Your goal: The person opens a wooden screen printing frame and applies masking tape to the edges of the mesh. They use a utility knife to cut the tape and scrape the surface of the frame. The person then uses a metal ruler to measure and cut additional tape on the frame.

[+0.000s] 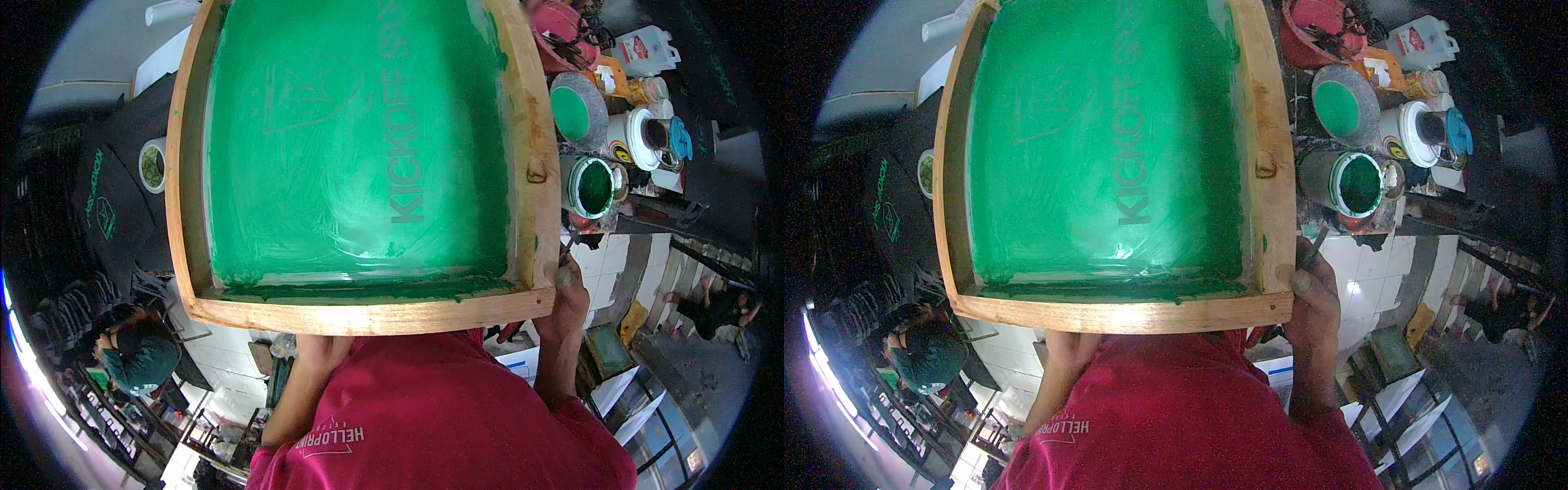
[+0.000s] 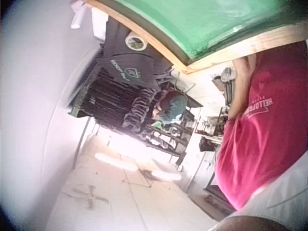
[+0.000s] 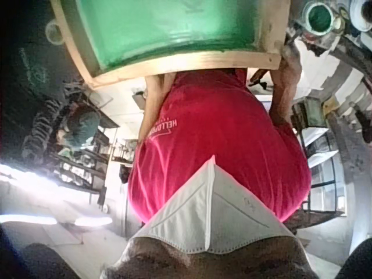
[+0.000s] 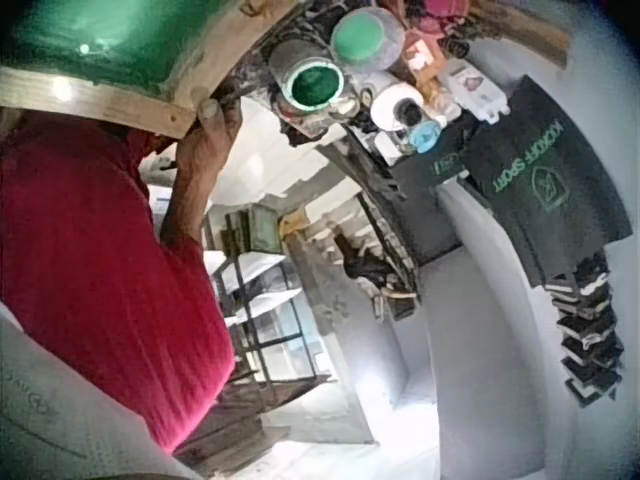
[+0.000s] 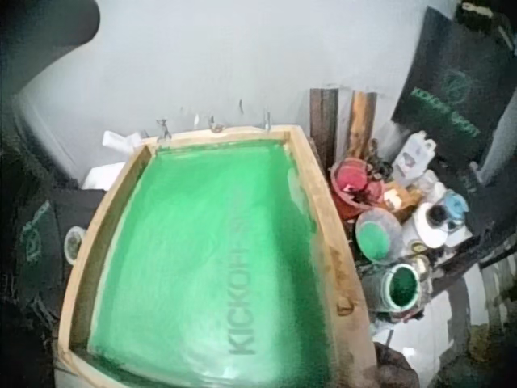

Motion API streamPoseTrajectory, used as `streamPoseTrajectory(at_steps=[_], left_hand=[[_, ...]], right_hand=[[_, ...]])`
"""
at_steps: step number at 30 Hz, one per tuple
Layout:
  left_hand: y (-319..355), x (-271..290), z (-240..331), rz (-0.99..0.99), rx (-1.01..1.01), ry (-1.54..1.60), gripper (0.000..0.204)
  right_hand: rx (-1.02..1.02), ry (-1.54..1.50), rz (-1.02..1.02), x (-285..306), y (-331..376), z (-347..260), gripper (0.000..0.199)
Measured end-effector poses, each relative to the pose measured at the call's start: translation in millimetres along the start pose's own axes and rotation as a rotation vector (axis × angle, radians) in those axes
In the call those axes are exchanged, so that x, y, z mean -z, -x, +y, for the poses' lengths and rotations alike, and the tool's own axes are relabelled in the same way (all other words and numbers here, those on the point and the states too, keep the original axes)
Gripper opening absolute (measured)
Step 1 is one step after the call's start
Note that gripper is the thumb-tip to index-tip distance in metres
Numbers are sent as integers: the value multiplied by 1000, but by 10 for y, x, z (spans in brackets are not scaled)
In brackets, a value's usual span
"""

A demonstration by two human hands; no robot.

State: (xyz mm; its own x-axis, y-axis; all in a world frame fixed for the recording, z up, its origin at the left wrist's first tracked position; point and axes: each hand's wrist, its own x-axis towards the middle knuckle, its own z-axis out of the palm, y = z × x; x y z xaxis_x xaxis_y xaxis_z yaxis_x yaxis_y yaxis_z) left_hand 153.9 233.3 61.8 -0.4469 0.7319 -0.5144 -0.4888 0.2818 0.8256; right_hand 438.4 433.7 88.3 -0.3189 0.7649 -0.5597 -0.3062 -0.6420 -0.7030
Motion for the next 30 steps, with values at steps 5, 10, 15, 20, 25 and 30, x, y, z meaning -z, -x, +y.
streamPoseTrajectory(at_steps=[5, 10, 15, 20, 25, 30], left_hand=[[-42, 224, -45, -141, -427, -991, 45], [-55, 289, 26, -213, -310, -877, 50], [-38, 409, -5, -210, 172, -501, 55], [-77, 411, 73, -342, 215, -1157, 52], [-95, 332, 58, -366, -77, -1045, 49], [-107, 224, 34, -249, -394, -1040, 48]], right_hand=[[1, -1, 53, 32, 2, 28, 85], [-14, -27, 56, 74, -20, 76, 85], [-63, 27, 89, 74, -41, 82, 87], [-85, 32, 109, 76, -57, 83, 89], [-100, 27, 114, 74, -73, 69, 88], [-108, 75, 119, 61, -75, 45, 90]])
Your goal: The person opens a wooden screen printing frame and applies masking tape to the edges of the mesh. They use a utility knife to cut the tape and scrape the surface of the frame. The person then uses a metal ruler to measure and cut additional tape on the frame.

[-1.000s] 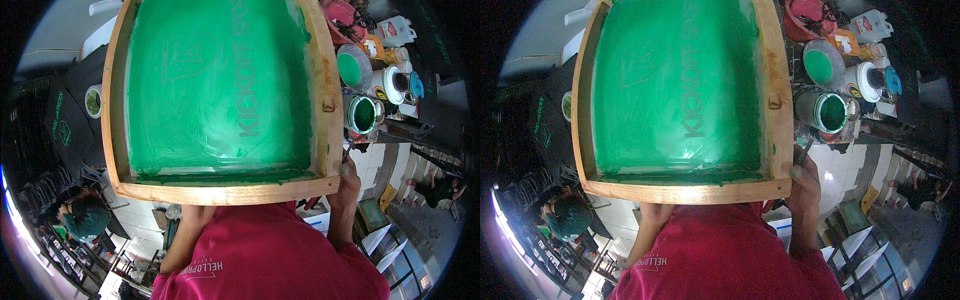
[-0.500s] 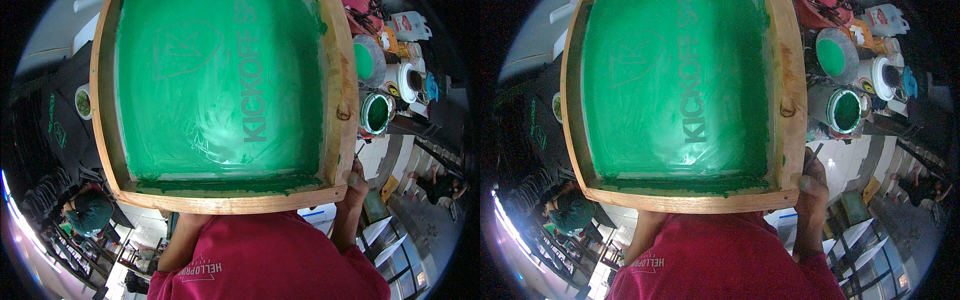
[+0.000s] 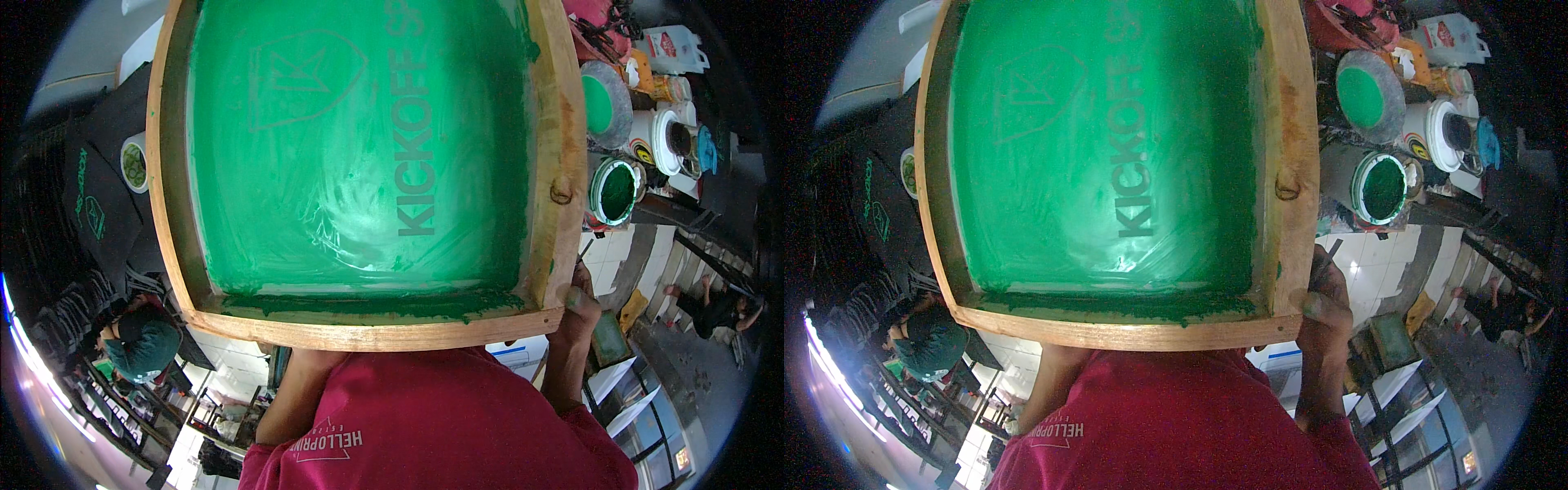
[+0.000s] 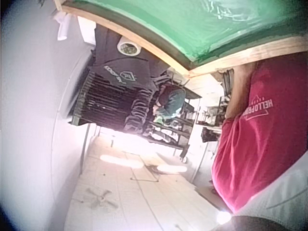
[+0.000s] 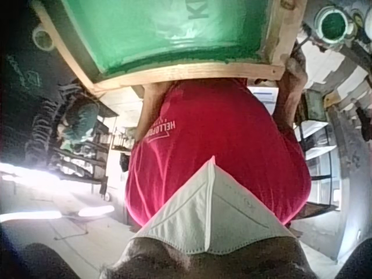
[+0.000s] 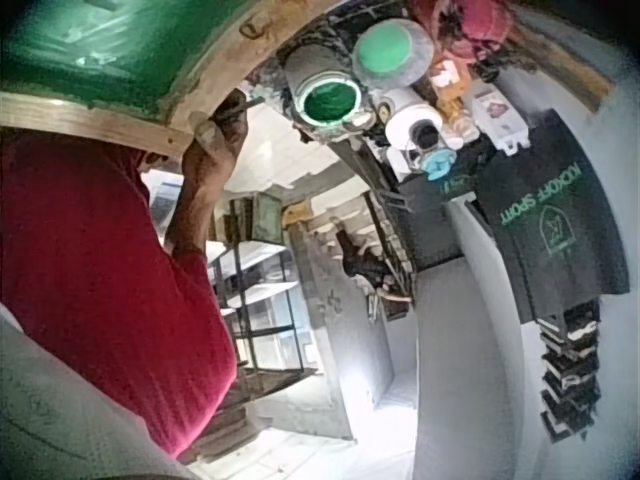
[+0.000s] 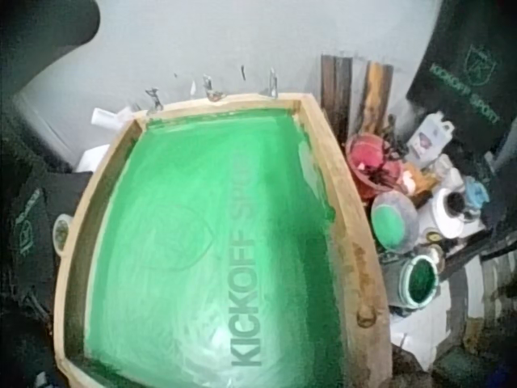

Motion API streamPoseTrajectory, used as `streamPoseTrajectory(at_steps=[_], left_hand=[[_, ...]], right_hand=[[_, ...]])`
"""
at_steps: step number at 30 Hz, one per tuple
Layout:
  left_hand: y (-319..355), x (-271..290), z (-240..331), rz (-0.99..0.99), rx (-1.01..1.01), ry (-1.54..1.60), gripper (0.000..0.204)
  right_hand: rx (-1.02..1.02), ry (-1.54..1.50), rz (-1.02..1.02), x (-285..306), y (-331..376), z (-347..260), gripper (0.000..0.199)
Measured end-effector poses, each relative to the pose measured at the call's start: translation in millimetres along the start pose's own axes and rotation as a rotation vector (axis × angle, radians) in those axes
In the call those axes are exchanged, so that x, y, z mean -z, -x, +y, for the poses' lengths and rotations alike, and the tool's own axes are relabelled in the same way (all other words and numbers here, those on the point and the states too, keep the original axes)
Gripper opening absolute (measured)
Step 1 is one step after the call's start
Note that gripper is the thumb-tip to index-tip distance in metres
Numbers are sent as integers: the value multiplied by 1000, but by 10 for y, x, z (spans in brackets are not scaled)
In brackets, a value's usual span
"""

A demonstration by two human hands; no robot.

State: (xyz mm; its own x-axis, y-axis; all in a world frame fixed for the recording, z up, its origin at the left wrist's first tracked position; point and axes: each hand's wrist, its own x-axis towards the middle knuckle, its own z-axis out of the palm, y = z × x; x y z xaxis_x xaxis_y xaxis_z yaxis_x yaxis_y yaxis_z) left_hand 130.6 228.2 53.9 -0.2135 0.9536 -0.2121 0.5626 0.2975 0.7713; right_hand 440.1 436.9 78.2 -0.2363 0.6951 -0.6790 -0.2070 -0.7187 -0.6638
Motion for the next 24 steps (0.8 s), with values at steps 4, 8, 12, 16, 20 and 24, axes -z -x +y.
streamPoseTrajectory(at_steps=[4, 8, 12, 16, 20, 24], left_hand=[[-81, 73, 105, -18, 11, -84, 48], [-66, 82, 125, -59, 54, -106, 49], [116, -127, -120, 142, 420, 882, 55], [-2, 198, -99, 61, 687, 1300, 63], [-15, 591, 206, -45, 303, 1129, 46], [-394, 930, 759, -72, -34, 1131, 39]], right_hand=[[1, -23, -43, 5, -13, -2, 96], [28, -19, -59, 19, -21, 35, 99], [55, -67, -89, -3, 13, 35, 97], [91, -75, -58, 1, 55, 47, 92], [224, -196, -156, 55, 44, 88, 76], [391, -367, 6, -232, 134, -173, 49]])
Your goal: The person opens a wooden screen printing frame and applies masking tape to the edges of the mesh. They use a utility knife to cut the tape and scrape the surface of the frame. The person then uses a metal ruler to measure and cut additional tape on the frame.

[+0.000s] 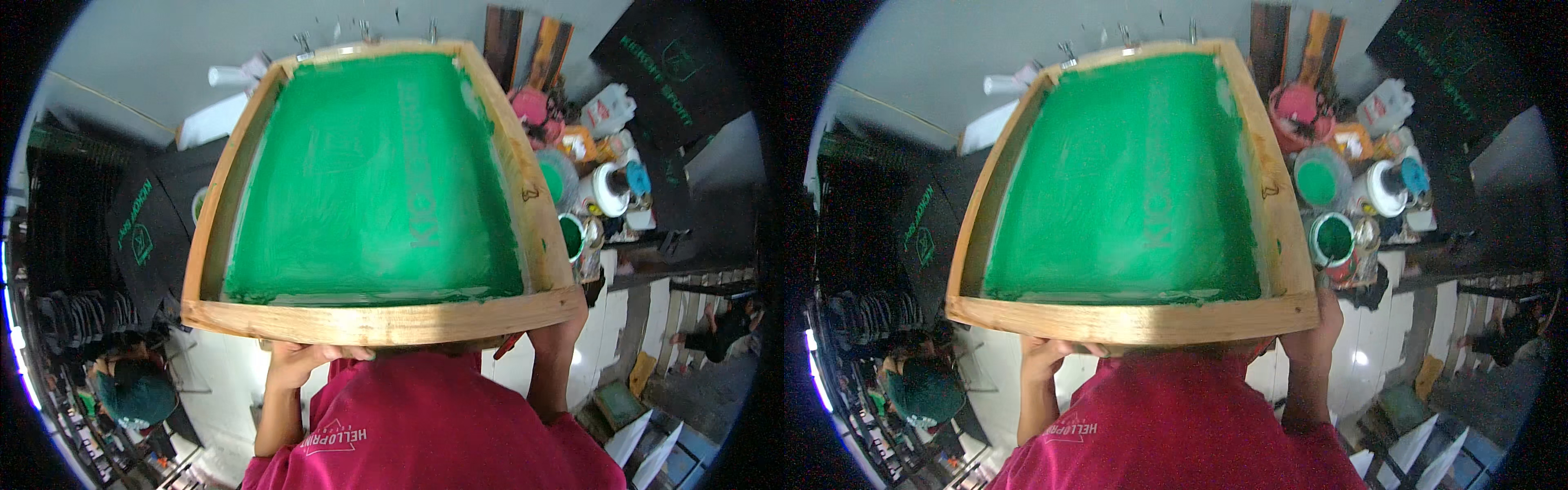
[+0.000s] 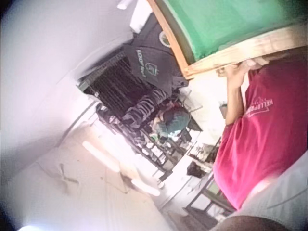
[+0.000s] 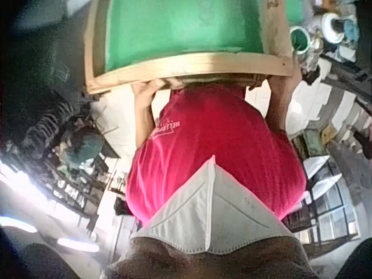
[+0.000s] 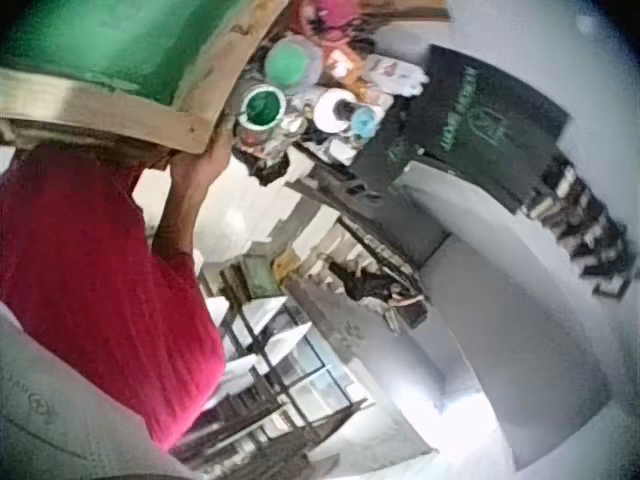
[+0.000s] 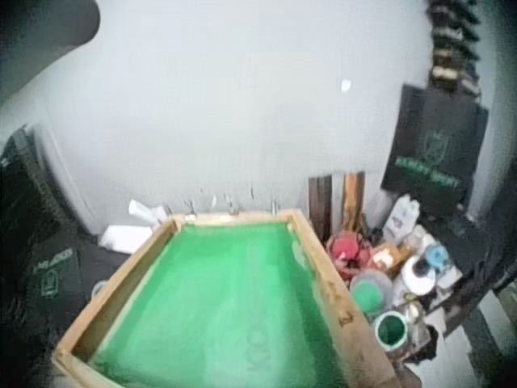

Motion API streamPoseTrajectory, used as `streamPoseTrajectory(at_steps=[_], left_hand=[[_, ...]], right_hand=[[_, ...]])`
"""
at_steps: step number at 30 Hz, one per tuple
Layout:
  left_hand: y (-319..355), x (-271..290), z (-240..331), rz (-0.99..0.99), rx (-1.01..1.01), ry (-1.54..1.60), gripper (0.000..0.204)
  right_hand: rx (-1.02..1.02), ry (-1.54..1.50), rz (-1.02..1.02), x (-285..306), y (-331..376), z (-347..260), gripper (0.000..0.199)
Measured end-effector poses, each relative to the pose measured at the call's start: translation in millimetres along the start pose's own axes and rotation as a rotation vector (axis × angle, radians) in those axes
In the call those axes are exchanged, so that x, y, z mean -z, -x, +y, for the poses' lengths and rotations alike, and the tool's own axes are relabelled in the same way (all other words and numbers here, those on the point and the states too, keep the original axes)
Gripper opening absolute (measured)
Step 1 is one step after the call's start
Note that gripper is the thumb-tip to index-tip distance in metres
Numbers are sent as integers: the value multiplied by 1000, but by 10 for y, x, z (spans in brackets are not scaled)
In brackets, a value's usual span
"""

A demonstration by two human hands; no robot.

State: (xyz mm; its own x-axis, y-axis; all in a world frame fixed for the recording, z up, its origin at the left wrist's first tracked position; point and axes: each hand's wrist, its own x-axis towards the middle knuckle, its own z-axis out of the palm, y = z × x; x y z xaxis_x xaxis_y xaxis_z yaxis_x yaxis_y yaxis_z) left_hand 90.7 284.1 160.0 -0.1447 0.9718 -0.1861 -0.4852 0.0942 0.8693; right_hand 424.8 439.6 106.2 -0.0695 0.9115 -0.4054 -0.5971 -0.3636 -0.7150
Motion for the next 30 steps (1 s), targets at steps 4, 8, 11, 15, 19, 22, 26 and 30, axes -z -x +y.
streamPoseTrajectory(at_steps=[4, 8, 11, 15, 19, 22, 26, 30], left_hand=[[-545, -408, 676, -26, -398, -121, 43], [-1230, -797, 1548, 39, -704, -363, 51], [-1720, -975, 2212, 313, -828, -686, 45], [-2302, -1104, 2863, 690, -1350, -1031, 40], [-2929, -1118, 3325, 629, -1317, -1254, 36], [-3447, -1005, 3482, 668, -1229, -1447, 39], [-3759, -970, 3628, 651, -1127, -1527, 47], [-3997, -983, 3759, 512, -928, -1449, 54]], right_hand=[[177, 55, -37, -238, -230, 105, 42], [-111, 499, -118, -81, -447, 420, 34], [-186, 390, -121, -117, -372, 628, 35], [-168, 384, -216, 68, -391, 989, 41], [-409, 387, -230, -57, -177, 863, 43], [-490, 396, -212, -107, -85, 914, 47], [-577, 353, -304, -287, 82, 763, 62], [-493, 368, -386, -386, 43, 721, 69]])
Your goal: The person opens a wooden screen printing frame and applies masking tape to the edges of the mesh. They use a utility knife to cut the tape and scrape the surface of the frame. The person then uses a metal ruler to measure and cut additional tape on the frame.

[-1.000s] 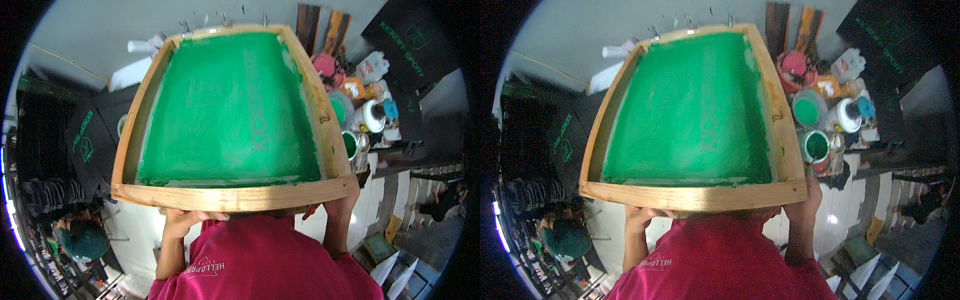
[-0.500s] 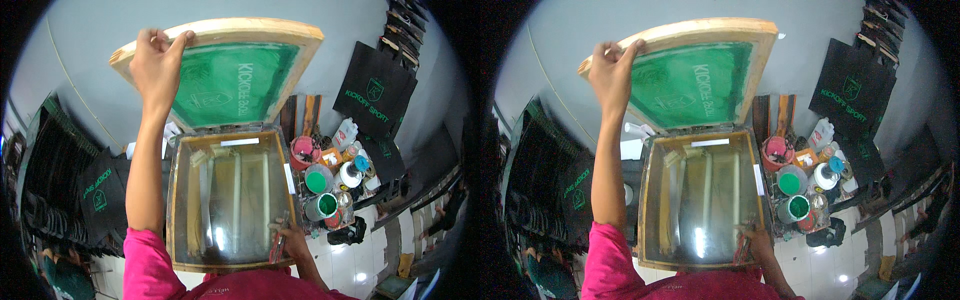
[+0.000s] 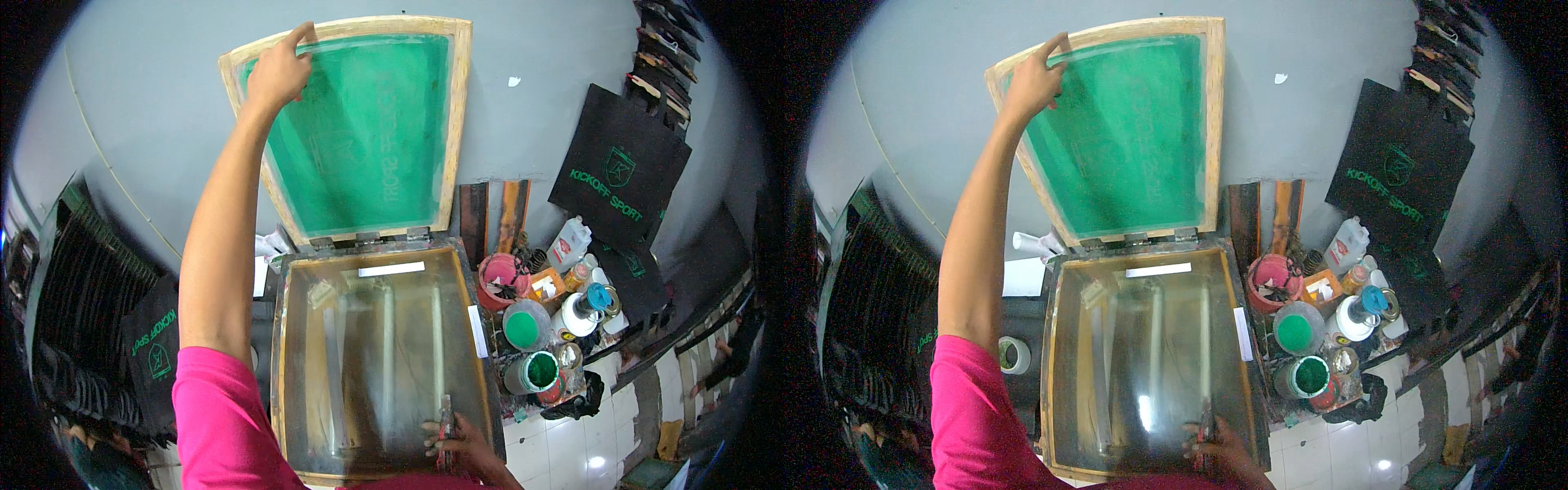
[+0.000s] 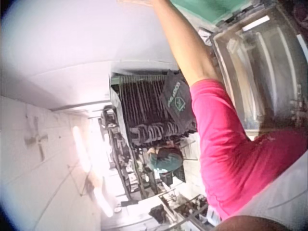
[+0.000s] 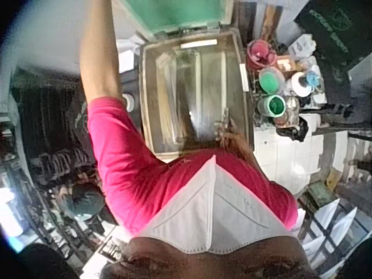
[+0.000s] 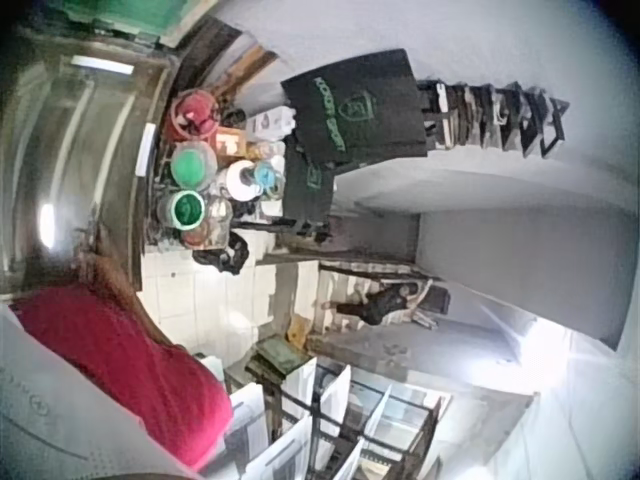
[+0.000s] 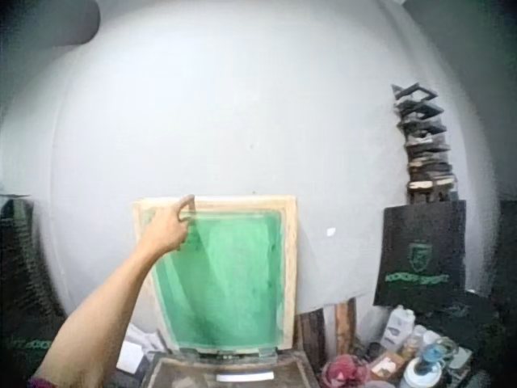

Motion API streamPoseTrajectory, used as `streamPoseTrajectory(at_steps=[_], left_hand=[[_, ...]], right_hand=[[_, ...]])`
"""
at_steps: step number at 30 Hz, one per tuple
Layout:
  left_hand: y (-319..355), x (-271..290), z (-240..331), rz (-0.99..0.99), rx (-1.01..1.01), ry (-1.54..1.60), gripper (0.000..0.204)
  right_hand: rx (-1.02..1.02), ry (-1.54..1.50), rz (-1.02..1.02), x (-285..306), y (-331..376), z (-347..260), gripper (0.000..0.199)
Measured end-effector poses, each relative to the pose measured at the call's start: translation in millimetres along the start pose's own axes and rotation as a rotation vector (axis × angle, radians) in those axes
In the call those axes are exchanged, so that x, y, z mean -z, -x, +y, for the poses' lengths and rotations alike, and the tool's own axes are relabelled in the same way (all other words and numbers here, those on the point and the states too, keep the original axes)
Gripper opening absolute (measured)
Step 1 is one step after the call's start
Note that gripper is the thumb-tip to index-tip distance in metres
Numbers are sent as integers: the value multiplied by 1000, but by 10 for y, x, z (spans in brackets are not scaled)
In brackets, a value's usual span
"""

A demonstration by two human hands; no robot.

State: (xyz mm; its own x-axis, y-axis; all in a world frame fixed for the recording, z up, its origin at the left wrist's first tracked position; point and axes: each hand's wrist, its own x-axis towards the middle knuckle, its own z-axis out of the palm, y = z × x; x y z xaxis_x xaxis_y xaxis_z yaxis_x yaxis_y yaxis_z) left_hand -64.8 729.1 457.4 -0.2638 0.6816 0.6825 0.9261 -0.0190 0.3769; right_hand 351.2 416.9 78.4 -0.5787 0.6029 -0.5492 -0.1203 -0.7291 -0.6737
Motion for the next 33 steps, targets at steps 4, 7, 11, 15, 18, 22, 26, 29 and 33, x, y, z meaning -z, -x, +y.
streamPoseTrajectory(at_steps=[4, 7, 11, 15, 18, 22, 26, 29, 33], left_hand=[[-177, -96, -188, -6, -5, 45, 56], [-237, -204, -249, 5, -33, 102, 59], [-273, -270, -264, 0, -16, 144, 62], [-329, -285, -264, -69, 46, 134, 65], [-287, -277, -132, -121, 94, 163, 73], [-334, -360, -199, 2, 30, 128, 77], [-333, -368, -192, 0, 35, 84, 79], [-198, -492, -465, 146, -183, -102, 57], [528, -650, -684, 43, -173, 104, 27]], right_hand=[[0, 38, -75, 105, -178, 16, 64], [16, -19, -77, 100, -279, -55, 57], [-28, -38, -46, 92, -386, -193, 51], [-87, -67, -46, 176, -507, -233, 47], [-99, -43, -27, 217, -556, -216, 44], [-114, 54, 22, 117, -553, -360, 41], [-98, 96, 16, 147, -552, -363, 41], [-64, 112, -2, 203, -575, -305, 43], [71, 219, 165, 213, -595, -267, 32]])
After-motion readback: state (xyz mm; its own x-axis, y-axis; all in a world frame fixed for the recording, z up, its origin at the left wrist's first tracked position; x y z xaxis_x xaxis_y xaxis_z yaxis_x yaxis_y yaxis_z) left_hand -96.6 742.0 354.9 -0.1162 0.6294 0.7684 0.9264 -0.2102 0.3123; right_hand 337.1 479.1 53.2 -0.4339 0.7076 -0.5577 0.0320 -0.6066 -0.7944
